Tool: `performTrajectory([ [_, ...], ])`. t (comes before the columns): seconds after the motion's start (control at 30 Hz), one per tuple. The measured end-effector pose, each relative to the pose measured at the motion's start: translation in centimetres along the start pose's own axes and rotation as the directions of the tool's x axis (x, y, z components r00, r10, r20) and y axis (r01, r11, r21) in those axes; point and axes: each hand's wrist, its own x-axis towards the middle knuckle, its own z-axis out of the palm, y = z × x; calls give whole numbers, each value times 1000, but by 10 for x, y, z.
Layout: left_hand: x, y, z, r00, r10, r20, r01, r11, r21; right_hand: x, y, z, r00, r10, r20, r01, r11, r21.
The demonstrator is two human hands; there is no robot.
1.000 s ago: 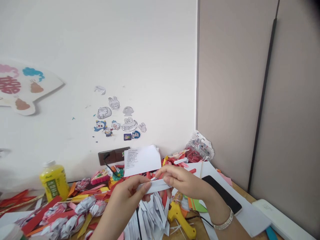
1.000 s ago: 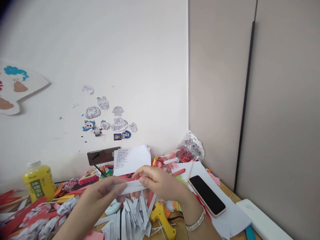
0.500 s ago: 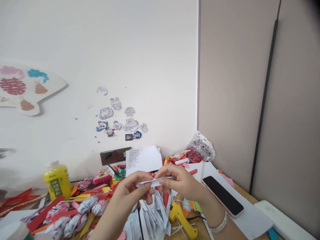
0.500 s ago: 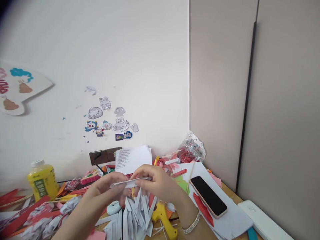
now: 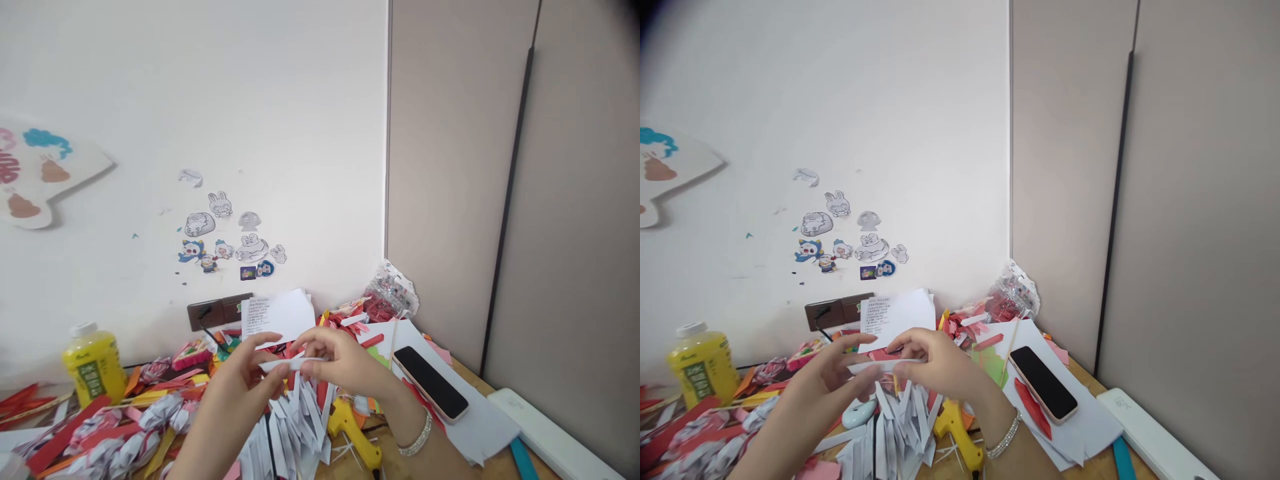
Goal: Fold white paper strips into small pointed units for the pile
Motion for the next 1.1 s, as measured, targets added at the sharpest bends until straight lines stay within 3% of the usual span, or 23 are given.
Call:
performTrajectory([
  [0.1, 0, 1, 0, 988, 27, -155, -33, 999, -37, 3, 5, 8, 995, 52, 88, -56, 997, 43],
  [0.17, 1, 2, 0, 981, -7, -192, -16, 993, -119, 6, 11, 16, 996, 34, 81, -44, 992, 119],
  [0.3, 4, 2, 4, 964, -168, -207, 72, 911, -406, 11, 21, 35, 998, -18, -59, 31, 974, 224],
  [0.37, 4, 1, 7, 954, -200, -223, 65, 865, -498, 12, 24, 43, 999, -20, -48, 31, 967, 253],
  [0.5, 3, -3, 8, 942, -228, -247, 52, 825, -563, 11, 26, 55, 999, -29, 37, 19, 971, 238],
  [0.63, 0, -4, 8, 952, -192, -237, -4, 769, -639, 8, 25, 63, 990, -106, -93, 116, 986, 119],
  [0.7, -2, -4, 10, 961, -170, -216, -18, 746, -666, 8, 27, 67, 988, -115, -102, 126, 986, 112],
  [0.8, -3, -4, 11, 967, -160, -197, -19, 730, -684, 9, 34, 73, 991, -109, -84, 116, 990, 85],
  [0.9, -3, -5, 12, 952, -159, -262, -57, 747, -662, 9, 39, 82, 976, -158, -147, 159, 987, -7],
  [1.0, -5, -7, 14, 928, -151, -340, -79, 812, -578, 7, 38, 92, 967, -171, -190, 176, 984, 9],
  [1.1, -7, -10, 15, 889, -67, -452, -102, 935, -340, 3, 33, 98, 979, -127, -160, 143, 985, 93],
])
